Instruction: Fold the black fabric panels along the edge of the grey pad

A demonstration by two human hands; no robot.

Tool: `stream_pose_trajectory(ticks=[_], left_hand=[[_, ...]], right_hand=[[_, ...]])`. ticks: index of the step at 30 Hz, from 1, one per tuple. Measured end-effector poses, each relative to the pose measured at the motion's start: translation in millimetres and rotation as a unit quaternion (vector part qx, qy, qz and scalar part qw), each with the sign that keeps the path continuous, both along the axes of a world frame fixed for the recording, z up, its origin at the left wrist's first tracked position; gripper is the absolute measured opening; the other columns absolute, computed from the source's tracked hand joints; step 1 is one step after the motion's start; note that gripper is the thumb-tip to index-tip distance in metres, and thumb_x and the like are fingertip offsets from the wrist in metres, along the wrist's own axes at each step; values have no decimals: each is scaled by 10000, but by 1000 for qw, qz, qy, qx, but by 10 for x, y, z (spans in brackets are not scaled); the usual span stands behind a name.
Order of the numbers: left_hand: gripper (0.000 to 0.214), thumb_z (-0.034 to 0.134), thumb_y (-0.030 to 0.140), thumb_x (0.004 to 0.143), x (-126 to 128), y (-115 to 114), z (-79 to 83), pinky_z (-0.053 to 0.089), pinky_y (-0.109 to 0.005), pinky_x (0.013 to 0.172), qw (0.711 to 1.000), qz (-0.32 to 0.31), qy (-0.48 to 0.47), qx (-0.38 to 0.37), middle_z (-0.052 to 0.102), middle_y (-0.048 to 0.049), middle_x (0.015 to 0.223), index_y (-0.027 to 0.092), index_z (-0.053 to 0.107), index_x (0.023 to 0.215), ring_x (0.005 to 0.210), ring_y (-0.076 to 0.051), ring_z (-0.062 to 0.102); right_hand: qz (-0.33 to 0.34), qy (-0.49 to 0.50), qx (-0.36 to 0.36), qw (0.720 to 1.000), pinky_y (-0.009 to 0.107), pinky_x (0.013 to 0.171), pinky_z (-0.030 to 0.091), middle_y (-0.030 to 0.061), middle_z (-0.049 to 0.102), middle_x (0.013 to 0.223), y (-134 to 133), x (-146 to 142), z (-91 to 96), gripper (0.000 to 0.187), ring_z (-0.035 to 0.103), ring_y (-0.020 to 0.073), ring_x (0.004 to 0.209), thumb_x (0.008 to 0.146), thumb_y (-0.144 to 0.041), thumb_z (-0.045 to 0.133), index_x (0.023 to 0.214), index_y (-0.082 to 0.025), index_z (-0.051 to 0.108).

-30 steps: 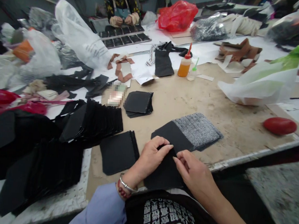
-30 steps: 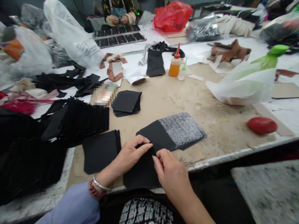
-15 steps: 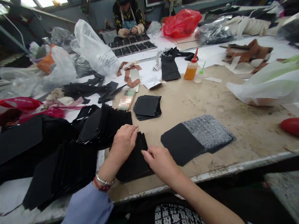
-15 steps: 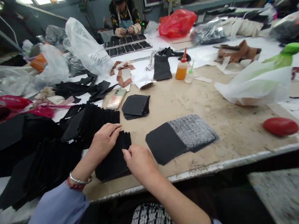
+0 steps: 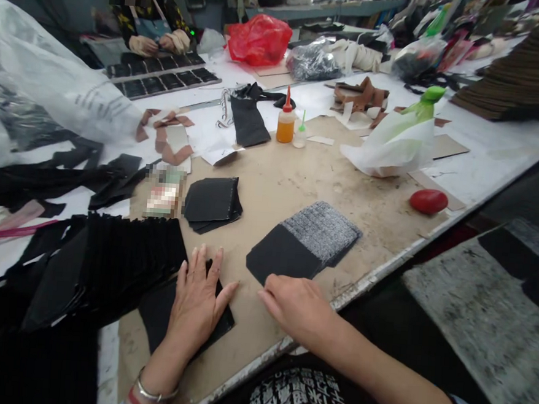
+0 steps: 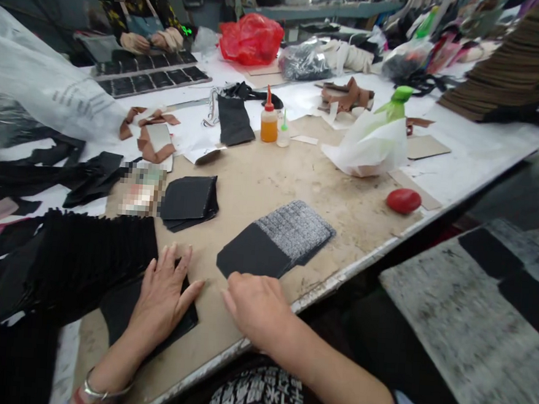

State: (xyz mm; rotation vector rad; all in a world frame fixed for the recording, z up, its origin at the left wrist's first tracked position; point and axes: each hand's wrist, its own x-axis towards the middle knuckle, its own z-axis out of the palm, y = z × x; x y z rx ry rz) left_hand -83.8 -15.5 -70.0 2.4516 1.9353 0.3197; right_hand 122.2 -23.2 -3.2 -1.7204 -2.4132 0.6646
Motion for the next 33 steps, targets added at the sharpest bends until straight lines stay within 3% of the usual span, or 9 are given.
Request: stream_pose_trajectory(ticks=[3, 7, 10, 12, 17, 22, 26, 30, 33], left_hand=[[604, 446, 448, 858, 210, -71, 169, 243, -623, 1013, 999, 17, -24, 32, 337, -212, 1412, 184, 292, 1379, 1338, -368, 239], [604, 579, 420, 794, 728, -182, 333, 414, -456, 948, 987, -100, -121, -17, 523, -150, 1221, 170, 366, 1300, 1138, -273, 483], [282, 593, 291, 793, 1031, -197, 340, 474, -414, 834, 983, -134, -113, -61, 581, -98, 1051, 179, 552, 1048, 980, -246, 528], [97, 541, 222, 817, 1108, -180, 323, 480, -401, 777, 984, -139, -94, -62, 592, -80, 966, 185, 595, 889, 912, -234, 524], [174, 453, 182, 855, 1069, -127, 334, 472, -385, 764, 977, -161, -137, -42, 620, -69, 871, 185, 597, 758, 854, -209, 524], [179, 469, 202, 845, 1027, -68, 363, 474, -338, 778, 952, -94, -273, -99, 652, -44, 825, 193, 592, 716, 835, -172, 570], [207, 478, 292, 821, 1038, -35, 375, 465, -344, 788, 938, -28, -308, -155, 667, -49, 820, 192, 618, 705, 832, -186, 594], [242, 459, 364, 814, 1018, 30, 425, 455, -300, 705, 926, 16, -335, -174, 631, -16, 723, 187, 606, 738, 727, -168, 582], [258, 452, 404, 827, 885, 161, 524, 416, -252, 632, 917, 93, -374, -104, 561, 24, 662, 191, 576, 751, 656, -134, 525]], right_hand=[[-56, 21, 54, 997, 245, 550, 362, 1, 617, 663, -73, 395, -95, 232, 596, 136, 606, 911, -281, 439, 722, -195, 544], [-107, 92, 92, 986, 240, 548, 368, -11, 567, 634, -215, 729, -240, 261, 546, 120, 568, 922, -273, 396, 701, -205, 516], [-132, 115, 100, 980, 236, 549, 372, -20, 531, 609, -316, 828, -302, 283, 524, 114, 552, 921, -266, 390, 657, -210, 474], [-136, 118, 101, 978, 239, 552, 371, -22, 512, 596, -367, 856, -328, 293, 512, 114, 547, 921, -268, 393, 644, -208, 464], [-97, 132, 162, 973, 270, 682, 432, 27, 574, 688, -402, 885, -364, 248, 545, 147, 688, 923, -213, 390, 749, -174, 564], [-31, 129, 278, 951, 341, 826, 446, 81, 638, 893, -341, 855, -374, 164, 545, 202, 901, 875, -152, 466, 929, -132, 619], [34, 122, 321, 939, 375, 920, 403, 91, 637, 1036, -281, 803, -448, 205, 518, 220, 1028, 859, -133, 481, 1014, -109, 612], [28, 95, 332, 938, 366, 862, 406, 90, 646, 993, -222, 747, -527, 234, 524, 214, 966, 874, -143, 460, 1051, -96, 605], [-1, 61, 314, 947, 353, 763, 402, 91, 640, 939, -151, 691, -529, 265, 518, 218, 887, 872, -162, 476, 1100, -90, 591]])
